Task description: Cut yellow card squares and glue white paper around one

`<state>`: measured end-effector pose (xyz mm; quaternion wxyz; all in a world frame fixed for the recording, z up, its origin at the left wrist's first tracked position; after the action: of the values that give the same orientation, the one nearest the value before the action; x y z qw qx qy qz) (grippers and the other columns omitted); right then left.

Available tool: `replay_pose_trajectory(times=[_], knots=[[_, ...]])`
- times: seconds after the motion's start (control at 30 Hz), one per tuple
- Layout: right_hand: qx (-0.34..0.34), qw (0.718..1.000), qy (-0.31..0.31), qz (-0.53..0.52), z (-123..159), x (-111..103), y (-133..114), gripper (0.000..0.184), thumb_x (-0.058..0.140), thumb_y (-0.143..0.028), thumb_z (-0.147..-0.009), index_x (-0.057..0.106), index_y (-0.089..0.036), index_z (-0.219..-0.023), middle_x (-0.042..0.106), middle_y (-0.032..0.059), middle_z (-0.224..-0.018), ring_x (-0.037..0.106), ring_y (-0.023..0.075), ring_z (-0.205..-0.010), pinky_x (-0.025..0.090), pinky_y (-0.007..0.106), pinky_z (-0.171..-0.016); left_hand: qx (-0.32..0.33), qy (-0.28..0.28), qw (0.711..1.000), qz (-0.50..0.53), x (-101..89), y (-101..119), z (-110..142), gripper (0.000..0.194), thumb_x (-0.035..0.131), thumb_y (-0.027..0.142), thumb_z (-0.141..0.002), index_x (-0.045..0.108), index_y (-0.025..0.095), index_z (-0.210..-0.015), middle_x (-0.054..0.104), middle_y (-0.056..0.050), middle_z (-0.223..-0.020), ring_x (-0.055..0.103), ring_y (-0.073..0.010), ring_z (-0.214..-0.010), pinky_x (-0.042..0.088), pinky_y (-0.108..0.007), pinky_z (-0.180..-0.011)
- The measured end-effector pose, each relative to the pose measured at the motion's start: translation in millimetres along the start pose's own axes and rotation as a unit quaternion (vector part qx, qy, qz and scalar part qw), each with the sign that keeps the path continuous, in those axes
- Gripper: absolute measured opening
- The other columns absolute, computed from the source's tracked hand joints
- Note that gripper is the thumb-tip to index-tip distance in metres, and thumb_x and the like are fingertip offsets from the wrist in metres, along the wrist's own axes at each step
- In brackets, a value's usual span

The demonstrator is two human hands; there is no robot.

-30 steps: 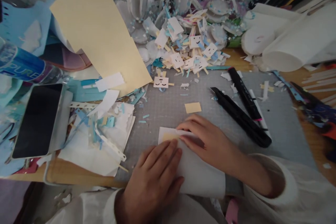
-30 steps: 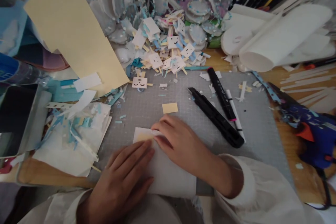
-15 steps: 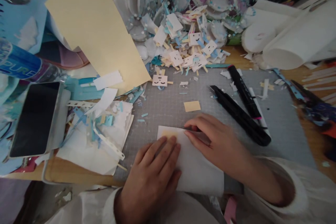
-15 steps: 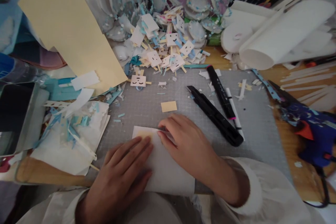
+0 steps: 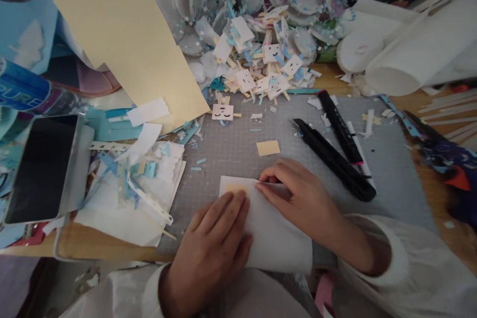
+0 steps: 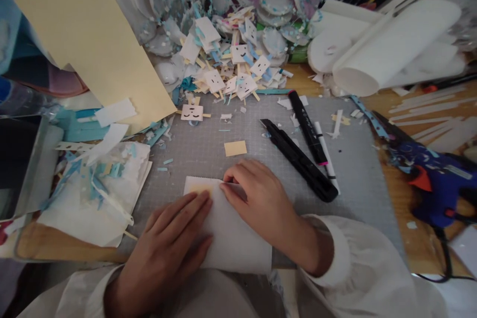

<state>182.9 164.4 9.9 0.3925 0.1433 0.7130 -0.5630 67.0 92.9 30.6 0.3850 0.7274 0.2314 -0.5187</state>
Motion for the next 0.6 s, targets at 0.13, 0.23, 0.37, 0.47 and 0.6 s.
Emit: replay_pose_trajectory(times=[0.13,0.23,0.37,0.47,0.6], knots=[[-0.008,1.000,0.001,-0.009,0.8,-1.0,-2.7,0.006,0.057,-0.017,-0.091,0.057,-0.019,-0.085,0.058,0.0007,-0.082,0.054,0.0174,-0.082,0.041,0.032,-0.075,-0.008,-0.011,1.000,-0.015,0.9,-0.8,-8.1,0.039,0.048,0.028,-0.094,0.057,0.008,-0.126,0.066,-0.009,-0.125,0.056,-0.0240,-0.110,0.039,-0.036,-0.091],[-0.015,1.000,0.008,-0.012,0.8,-2.0,-4.0,0.006,0.058,-0.017,-0.092,0.058,-0.019,-0.086,0.057,0.0003,-0.082,0.053,0.0166,-0.082,0.041,0.032,-0.074,-0.030,-0.031,0.999,-0.033,5.0,-2.9,-17.4,0.050,0.053,0.033,-0.090,0.051,0.006,-0.132,0.066,-0.011,-0.119,0.056,-0.0257,-0.105,0.042,-0.037,-0.088],[-0.014,1.000,0.006,-0.020,0.0,-0.9,-3.0,0.005,0.057,-0.017,-0.092,0.059,-0.018,-0.088,0.059,0.0009,-0.084,0.054,0.0172,-0.084,0.042,0.033,-0.077,-0.048,-0.048,0.996,-0.054,11.4,-3.8,-24.4,0.059,0.060,0.040,-0.085,0.052,0.006,-0.132,0.065,-0.012,-0.114,0.055,-0.0273,-0.101,0.044,-0.039,-0.085],[-0.012,1.000,-0.001,-0.019,0.2,0.1,-2.7,0.005,0.057,-0.016,-0.092,0.059,-0.018,-0.087,0.058,0.0012,-0.084,0.053,0.0176,-0.084,0.042,0.033,-0.077,-0.053,-0.046,0.996,-0.064,13.2,-4.0,-24.5,0.055,0.060,0.041,-0.084,0.055,0.008,-0.128,0.064,-0.012,-0.115,0.054,-0.0276,-0.100,0.044,-0.039,-0.086],[-0.028,1.000,-0.012,0.000,1.4,2.1,-5.9,0.009,0.055,-0.017,-0.093,0.059,-0.016,-0.085,0.057,0.0023,-0.083,0.052,0.0186,-0.083,0.041,0.034,-0.076,-0.054,-0.043,0.996,-0.051,13.1,-5.1,-23.7,0.054,0.059,0.041,-0.085,0.055,0.008,-0.128,0.062,-0.012,-0.116,0.052,-0.0276,-0.102,0.043,-0.039,-0.087]])
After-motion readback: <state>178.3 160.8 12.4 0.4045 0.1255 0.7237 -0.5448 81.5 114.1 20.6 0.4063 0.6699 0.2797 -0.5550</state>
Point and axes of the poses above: each hand's wrist, its own z-axis away from the middle knuckle, its own x-axis out of the palm, y = z × x, the point moved 9 cm from there along -z, towards the middle knuckle
